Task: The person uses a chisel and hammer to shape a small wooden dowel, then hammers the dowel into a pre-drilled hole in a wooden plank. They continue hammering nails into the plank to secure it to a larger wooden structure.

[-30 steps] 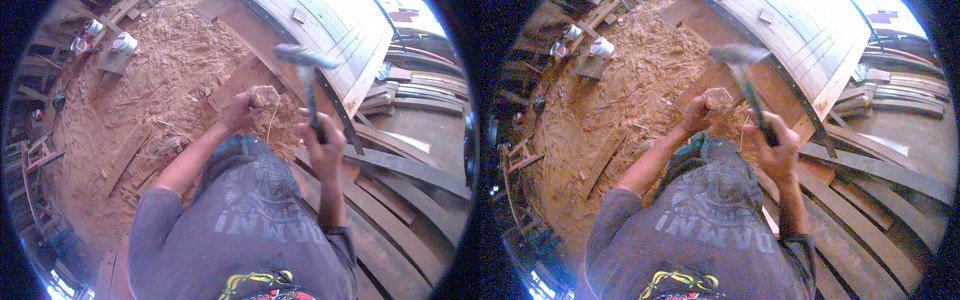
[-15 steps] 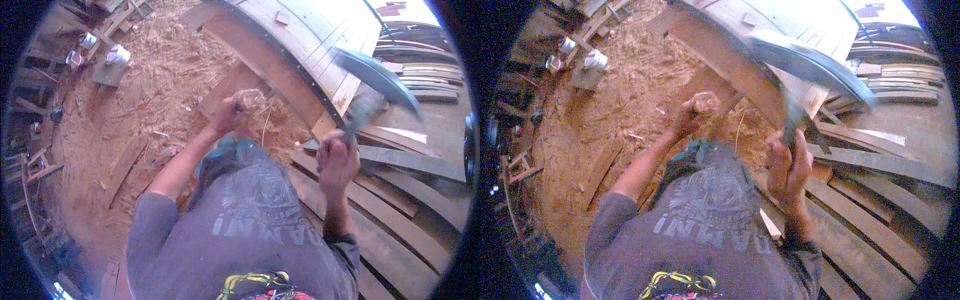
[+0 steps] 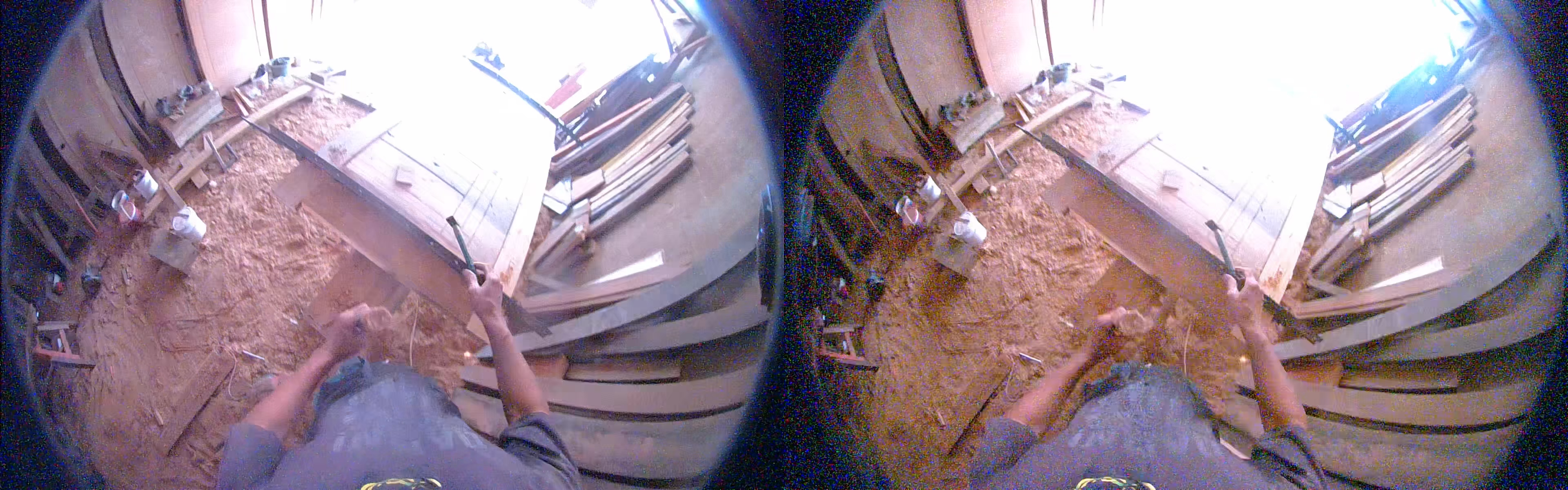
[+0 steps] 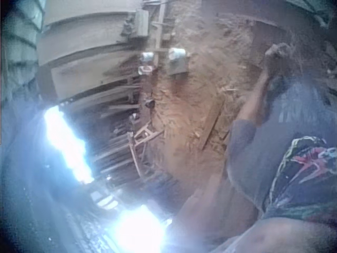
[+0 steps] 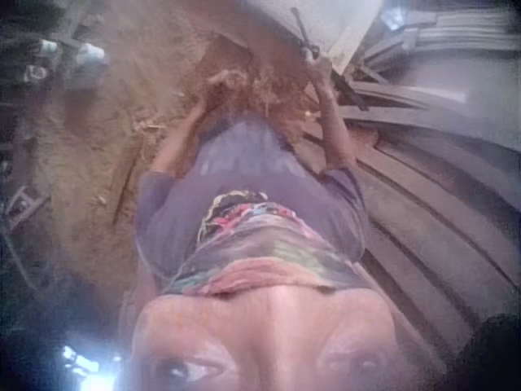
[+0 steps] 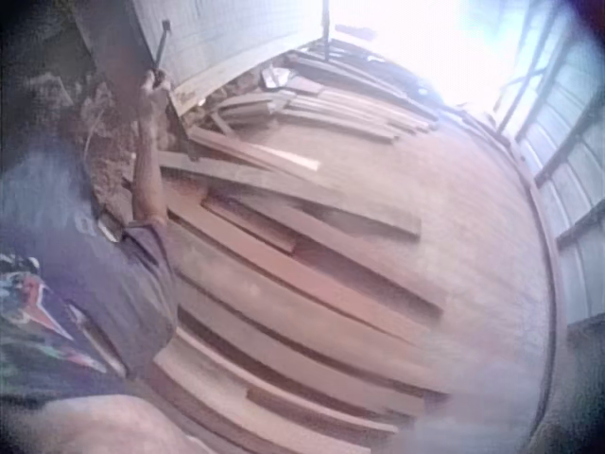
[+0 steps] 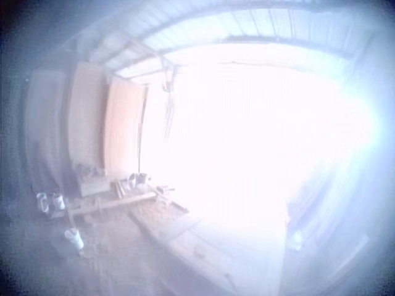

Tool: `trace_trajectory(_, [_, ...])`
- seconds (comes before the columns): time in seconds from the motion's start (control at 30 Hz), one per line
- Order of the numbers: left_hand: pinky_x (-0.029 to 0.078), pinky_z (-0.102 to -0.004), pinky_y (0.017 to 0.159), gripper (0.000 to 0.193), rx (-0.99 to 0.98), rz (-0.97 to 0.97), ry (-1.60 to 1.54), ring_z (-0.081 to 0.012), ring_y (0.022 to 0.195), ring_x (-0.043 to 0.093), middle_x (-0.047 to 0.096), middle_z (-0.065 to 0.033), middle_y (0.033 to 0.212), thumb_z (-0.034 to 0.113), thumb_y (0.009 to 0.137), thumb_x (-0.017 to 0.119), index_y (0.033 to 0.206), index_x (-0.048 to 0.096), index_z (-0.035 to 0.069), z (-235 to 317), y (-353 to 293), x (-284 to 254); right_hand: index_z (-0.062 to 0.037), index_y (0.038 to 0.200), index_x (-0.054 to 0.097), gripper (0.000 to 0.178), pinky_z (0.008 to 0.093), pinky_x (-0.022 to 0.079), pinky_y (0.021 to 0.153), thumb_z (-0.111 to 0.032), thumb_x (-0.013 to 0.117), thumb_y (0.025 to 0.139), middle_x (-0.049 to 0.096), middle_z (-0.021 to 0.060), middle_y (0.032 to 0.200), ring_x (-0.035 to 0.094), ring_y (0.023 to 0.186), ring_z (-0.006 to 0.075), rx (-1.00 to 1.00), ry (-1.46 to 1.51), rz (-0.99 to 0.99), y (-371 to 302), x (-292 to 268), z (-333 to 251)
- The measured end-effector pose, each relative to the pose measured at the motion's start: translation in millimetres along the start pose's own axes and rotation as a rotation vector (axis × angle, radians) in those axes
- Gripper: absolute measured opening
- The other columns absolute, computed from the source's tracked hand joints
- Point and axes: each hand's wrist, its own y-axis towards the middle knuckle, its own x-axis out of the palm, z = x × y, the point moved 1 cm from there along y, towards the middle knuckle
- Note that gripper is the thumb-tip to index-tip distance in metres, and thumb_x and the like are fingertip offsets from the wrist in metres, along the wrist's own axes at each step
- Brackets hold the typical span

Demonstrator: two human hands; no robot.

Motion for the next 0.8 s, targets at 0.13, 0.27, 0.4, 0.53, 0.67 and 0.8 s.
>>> trace_trajectory(0.13, [0.051,-0.0513,0.068,0.014,0.117,0.043,0.19,-0.0473,0.082,0.065,0.062,-0.0217,0.082,0.013,0.084,0.07,0.087,0.06,0.004,-13.4,4.6,26.5,-0.0007,0.129,0.07,0.045,0.0373,0.055,0.07,-0.011,0.073,0.086,0.074,0.0132,0.086,0.071,0.078,0.021,0.045,-0.096,-0.032,62.6,11.2,86.8])
trace_trajectory(0.27, [0.052,-0.0509,0.073,0.021,0.181,0.053,0.222,-0.0429,0.085,0.067,0.066,-0.0176,0.086,0.017,0.081,0.074,0.094,0.063,0.005,-22.8,-3.6,26.1,-0.0002,0.134,0.068,0.051,0.0326,0.053,0.067,-0.006,0.072,0.084,0.069,0.0044,0.083,0.067,0.076,0.012,0.181,0.048,-0.292,66.9,25.7,79.3])
trace_trajectory(0.4, [0.052,-0.0509,0.081,0.029,0.113,0.088,0.367,-0.0387,0.096,0.068,0.069,-0.0135,0.095,0.02,0.08,0.077,0.103,0.065,0.008,-17.7,-11.5,34.1,0.0003,0.136,0.066,0.049,0.0345,0.055,0.072,-0.014,0.075,0.09,0.072,0.0083,0.09,0.069,0.082,0.0163,0.028,0.045,-0.105,35.5,8.7,63.2])
trace_trajectory(0.53, [0.05,-0.0506,0.087,0.033,0.063,0.109,0.453,-0.0368,0.105,0.065,0.068,-0.0126,0.103,0.023,0.08,0.078,0.108,0.066,0.009,-21.1,-17.0,32.8,-0.0044,0.137,0.066,0.047,0.0357,0.057,0.09,-0.025,0.076,0.096,0.074,0.0152,0.111,0.072,0.098,0.0244,-0.074,0.081,-0.005,-36.4,-19.2,-37.9])
trace_trajectory(0.67, [0.049,-0.0498,0.086,0.029,0.066,0.065,0.476,-0.036,0.107,0.065,0.068,-0.0112,0.103,0.026,0.084,0.076,0.107,0.066,0.011,-14.0,-10.7,45.4,-0.0034,0.125,0.071,0.036,0.037,0.057,0.089,-0.023,0.076,0.095,0.075,0.0174,0.114,0.072,0.099,0.0229,0.032,0.539,-0.699,-116.6,3.0,-84.7])
trace_trajectory(0.8, [0.049,-0.0499,0.093,0.037,0.184,0.035,0.591,-0.0337,0.112,0.066,0.07,-0.0107,0.117,0.036,0.09,0.07,0.12,0.068,0.014,-51.8,-13.3,57.3,-0.0026,0.12,0.073,0.032,0.0362,0.057,0.086,-0.021,0.077,0.094,0.076,0.0151,0.109,0.071,0.096,0.0195,-0.297,0.359,-0.487,-132.6,11.9,-115.5])
